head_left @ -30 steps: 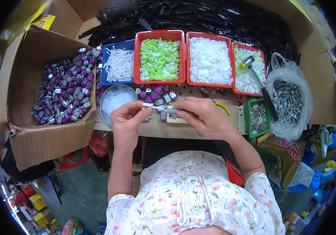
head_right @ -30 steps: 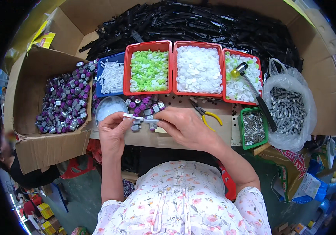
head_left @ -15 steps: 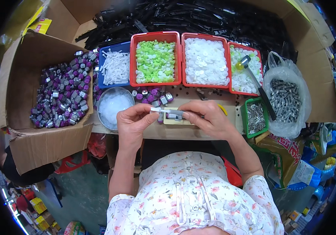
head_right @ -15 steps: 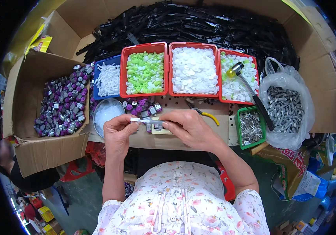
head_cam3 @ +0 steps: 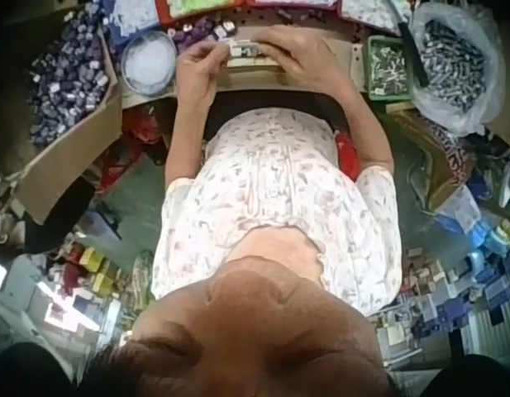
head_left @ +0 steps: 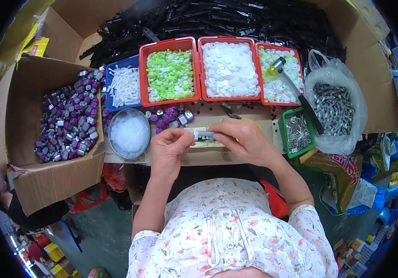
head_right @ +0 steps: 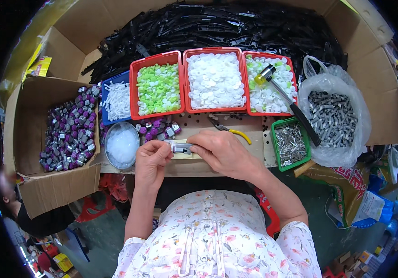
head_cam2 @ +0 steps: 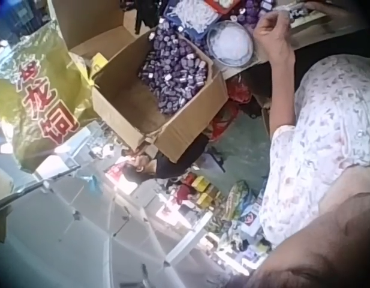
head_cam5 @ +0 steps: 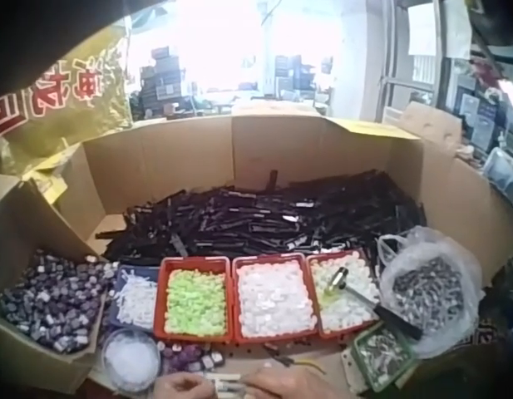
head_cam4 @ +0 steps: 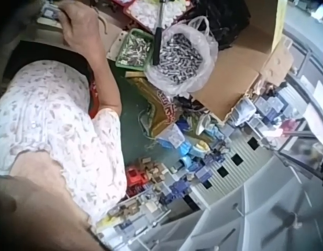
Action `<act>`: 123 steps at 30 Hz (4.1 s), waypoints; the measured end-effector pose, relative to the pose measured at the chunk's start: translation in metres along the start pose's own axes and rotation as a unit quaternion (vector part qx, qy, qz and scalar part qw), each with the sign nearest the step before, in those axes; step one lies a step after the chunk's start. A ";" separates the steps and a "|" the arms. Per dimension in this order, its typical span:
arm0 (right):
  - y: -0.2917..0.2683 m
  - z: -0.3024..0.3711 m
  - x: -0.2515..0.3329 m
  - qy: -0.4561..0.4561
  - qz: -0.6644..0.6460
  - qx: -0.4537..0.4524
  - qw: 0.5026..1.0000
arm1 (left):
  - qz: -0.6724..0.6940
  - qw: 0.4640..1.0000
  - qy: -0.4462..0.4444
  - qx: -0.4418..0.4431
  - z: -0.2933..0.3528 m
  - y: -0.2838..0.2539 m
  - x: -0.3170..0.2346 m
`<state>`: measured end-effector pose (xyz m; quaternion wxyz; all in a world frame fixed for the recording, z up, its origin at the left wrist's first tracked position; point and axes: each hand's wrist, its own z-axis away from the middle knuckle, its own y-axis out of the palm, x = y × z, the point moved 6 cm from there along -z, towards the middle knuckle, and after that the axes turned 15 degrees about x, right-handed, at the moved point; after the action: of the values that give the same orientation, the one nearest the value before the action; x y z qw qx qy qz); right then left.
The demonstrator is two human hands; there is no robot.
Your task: Assemble small plastic and metal components at a workbench in a factory environment.
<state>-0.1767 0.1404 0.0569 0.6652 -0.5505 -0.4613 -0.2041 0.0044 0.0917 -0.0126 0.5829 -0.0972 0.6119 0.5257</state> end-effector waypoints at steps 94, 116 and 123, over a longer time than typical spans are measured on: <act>0.000 0.049 -0.052 0.039 0.106 -0.071 0.991 | -0.690 0.642 0.308 0.131 -0.005 0.062 0.021; -0.179 -0.172 -0.153 0.208 0.445 -0.082 0.867 | -0.667 0.665 0.326 0.081 0.002 0.042 -0.006; -0.189 -0.111 -0.088 0.165 0.306 -0.091 0.933 | -0.585 0.753 0.301 0.022 0.000 0.041 -0.033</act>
<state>-0.3239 -0.0413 0.0893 0.7090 -0.6820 -0.1335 -0.1200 -0.0164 0.0930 0.0359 0.5641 -0.5766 0.5910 0.0116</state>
